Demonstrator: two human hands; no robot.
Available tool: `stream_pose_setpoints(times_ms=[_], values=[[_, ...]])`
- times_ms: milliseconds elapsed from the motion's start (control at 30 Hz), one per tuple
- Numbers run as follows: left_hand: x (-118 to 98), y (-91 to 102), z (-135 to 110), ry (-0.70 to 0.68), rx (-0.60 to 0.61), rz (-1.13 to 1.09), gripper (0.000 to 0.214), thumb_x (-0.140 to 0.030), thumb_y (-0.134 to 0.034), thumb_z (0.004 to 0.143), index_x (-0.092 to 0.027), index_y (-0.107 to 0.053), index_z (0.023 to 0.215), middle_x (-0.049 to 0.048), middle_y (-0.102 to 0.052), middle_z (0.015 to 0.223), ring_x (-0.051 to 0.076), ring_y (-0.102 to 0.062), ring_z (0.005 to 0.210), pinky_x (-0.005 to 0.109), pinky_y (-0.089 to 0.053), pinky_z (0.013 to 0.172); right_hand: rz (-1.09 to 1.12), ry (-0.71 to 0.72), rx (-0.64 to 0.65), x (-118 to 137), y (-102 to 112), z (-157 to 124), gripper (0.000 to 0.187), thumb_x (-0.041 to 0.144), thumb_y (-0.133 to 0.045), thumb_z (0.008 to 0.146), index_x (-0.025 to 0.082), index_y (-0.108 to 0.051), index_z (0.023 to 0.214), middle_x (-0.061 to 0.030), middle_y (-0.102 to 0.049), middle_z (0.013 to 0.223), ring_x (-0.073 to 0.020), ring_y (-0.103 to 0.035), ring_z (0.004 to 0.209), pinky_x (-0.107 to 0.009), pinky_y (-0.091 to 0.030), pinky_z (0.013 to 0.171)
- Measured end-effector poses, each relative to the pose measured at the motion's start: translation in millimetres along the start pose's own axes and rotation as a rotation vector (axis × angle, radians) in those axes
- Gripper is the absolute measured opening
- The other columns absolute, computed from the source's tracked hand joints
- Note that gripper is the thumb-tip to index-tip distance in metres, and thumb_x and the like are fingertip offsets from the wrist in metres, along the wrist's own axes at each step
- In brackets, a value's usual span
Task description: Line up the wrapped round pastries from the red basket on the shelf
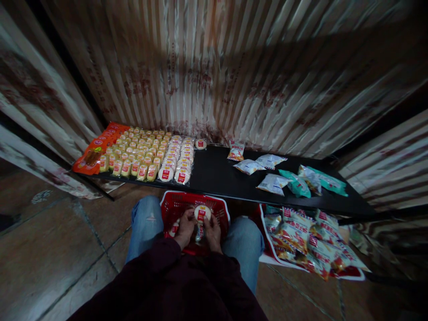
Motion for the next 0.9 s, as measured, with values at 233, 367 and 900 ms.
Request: stream_pose_setpoints(times_ms=[233,367,900], values=[[-15,-5.9,0,-0.116,-0.016,0.086,0.030,0.009,-0.059,0.063,-0.019,-0.057,0.076,-0.0004,-0.063,0.080,0.013,-0.060,0.083,0.027,-0.043,0.088,-0.139,0.089,-0.077,11,7,-1,0.065,0.060,-0.057,0.069,0.016,-0.063,0.117,-0.0115,-0.071,0.106,-0.0270,-0.065,0.097,-0.036,-0.050,0.085],[-21,-9.8,2,-0.168,-0.015,0.079,0.032,0.010,-0.058,0.061,-0.019,-0.057,0.075,-0.0006,-0.062,0.080,0.013,-0.059,0.080,0.027,-0.042,0.088,-0.220,0.173,-0.145,29,9,-1,0.062,0.059,-0.057,0.070,0.015,-0.065,0.112,-0.0150,-0.066,0.116,-0.0293,-0.059,0.108,-0.041,-0.042,0.098],[-46,-20.5,15,-0.187,0.007,0.194,0.029,-0.004,-0.057,0.073,-0.022,-0.060,0.095,0.0074,-0.063,0.107,0.022,-0.055,0.109,0.035,-0.041,0.099,-0.143,0.287,-0.077,78,-4,12,0.048,0.048,-0.055,0.076,0.018,-0.061,0.113,-0.0113,-0.067,0.110,-0.0242,-0.063,0.097,-0.037,-0.047,0.087]])
Point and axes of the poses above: each hand's wrist, its own z-axis towards the middle knuckle, its own y-axis out of the back of the hand, x = y × z, the point moved 5 cm from there along z, towards the middle knuckle
